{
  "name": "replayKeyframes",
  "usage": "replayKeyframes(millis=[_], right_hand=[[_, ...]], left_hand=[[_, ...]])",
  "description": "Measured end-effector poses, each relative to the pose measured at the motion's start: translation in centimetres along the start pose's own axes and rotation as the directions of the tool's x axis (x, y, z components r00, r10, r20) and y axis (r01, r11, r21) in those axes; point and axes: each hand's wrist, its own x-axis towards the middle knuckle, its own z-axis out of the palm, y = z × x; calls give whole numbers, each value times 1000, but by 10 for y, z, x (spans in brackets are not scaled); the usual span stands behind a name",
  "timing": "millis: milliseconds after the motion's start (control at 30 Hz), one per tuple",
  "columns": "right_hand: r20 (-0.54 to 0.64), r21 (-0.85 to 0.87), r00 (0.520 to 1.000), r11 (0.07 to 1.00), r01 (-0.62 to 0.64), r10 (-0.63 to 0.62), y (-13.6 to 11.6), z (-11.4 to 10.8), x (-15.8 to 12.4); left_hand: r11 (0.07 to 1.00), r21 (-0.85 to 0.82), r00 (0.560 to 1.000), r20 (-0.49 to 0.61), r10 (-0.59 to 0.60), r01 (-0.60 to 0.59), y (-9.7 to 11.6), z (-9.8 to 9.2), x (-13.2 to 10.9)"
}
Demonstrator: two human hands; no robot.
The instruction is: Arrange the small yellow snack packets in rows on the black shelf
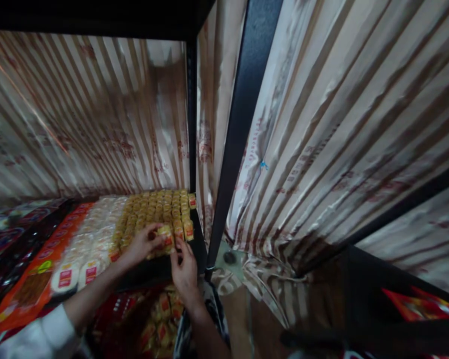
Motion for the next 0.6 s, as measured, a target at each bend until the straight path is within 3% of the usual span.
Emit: replayKeyframes(millis=[133,333,467,600], right_hand=[[-127,-67,990,997,47,-56,-4,2,25],[-207,-182,977,983,20,-58,8,1,61],[-242,-176,970,984,-33,-10,29,-2,70],[-263,-156,965,987,-28,-15,49,-5,65]], left_hand=[[991,48,988,-90,129,-125,22,10,59],[967,207,971,-155,180,-146,42,42,136],[916,368,970,-119,214,-157,46,61,162],[843,509,977,-16,210,-173,39,74,175]])
